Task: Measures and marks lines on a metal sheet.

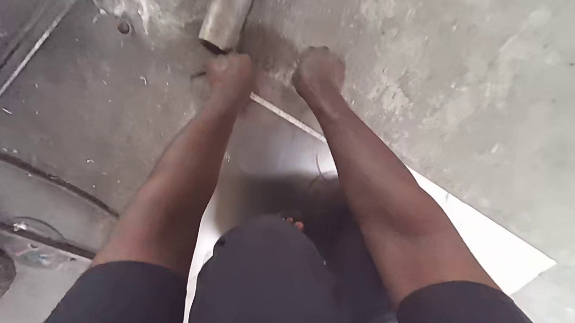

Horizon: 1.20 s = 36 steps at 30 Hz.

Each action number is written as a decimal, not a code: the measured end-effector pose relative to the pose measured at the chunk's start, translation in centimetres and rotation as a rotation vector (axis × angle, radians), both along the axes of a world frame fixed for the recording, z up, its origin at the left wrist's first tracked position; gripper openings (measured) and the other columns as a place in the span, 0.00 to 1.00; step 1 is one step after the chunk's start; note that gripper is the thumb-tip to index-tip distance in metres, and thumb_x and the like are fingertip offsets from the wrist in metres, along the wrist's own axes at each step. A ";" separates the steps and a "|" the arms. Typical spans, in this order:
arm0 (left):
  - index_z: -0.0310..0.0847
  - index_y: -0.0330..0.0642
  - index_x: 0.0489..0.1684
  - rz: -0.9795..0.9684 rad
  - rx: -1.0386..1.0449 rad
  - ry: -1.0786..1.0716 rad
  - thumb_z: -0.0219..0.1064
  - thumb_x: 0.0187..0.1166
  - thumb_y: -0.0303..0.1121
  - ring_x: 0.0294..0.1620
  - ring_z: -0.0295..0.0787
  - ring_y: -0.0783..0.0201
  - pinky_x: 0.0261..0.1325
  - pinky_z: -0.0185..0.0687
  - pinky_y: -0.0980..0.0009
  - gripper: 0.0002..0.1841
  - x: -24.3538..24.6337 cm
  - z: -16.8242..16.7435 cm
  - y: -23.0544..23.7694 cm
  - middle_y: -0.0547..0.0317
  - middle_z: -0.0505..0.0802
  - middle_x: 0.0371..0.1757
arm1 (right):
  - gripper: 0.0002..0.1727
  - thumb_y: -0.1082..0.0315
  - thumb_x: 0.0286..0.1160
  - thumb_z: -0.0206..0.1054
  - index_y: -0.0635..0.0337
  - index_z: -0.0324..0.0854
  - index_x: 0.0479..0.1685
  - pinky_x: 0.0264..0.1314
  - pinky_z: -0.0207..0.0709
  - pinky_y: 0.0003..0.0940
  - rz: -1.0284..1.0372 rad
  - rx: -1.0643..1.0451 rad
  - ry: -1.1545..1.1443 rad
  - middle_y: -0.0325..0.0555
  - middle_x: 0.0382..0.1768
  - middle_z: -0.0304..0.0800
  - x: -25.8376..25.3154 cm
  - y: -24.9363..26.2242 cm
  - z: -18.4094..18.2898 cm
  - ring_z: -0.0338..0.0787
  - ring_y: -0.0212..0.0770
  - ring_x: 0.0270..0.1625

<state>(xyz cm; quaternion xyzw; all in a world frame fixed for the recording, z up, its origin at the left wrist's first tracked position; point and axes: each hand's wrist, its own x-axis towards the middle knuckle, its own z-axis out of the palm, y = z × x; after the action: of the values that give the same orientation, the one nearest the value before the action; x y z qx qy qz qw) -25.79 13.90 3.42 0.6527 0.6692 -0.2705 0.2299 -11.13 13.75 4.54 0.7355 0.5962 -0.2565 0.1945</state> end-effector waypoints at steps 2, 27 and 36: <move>0.86 0.29 0.53 0.029 0.019 -0.006 0.73 0.73 0.36 0.61 0.88 0.29 0.54 0.80 0.26 0.18 -0.2 -0.1 0.7 0.30 0.90 0.60 | 0.18 0.53 0.74 0.65 0.57 0.87 0.49 0.48 0.82 0.67 0.021 0.004 0.054 0.58 0.56 0.91 1.3 1.3 0.7 0.91 0.61 0.59; 0.85 0.34 0.59 -0.009 -0.003 0.024 0.77 0.71 0.41 0.64 0.86 0.29 0.56 0.79 0.25 0.23 -0.1 -0.7 0.5 0.32 0.89 0.63 | 0.22 0.51 0.75 0.67 0.62 0.87 0.50 0.49 0.78 0.72 0.183 -0.216 0.074 0.62 0.56 0.90 -1.6 -2.1 -0.4 0.90 0.65 0.60; 0.85 0.32 0.56 -0.025 -0.021 -0.014 0.74 0.74 0.43 0.65 0.86 0.27 0.58 0.76 0.23 0.22 -0.5 -0.3 0.6 0.29 0.89 0.62 | 0.28 0.49 0.90 0.49 0.64 0.85 0.58 0.54 0.77 0.80 -0.120 -0.084 -0.011 0.71 0.56 0.88 17.2 -8.2 3.6 0.87 0.74 0.63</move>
<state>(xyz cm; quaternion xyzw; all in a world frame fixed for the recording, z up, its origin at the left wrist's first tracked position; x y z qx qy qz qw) -26.29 14.49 3.10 0.6606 0.6565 -0.2757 0.2380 6.12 5.51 8.17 0.7623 0.5388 -0.2886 0.2128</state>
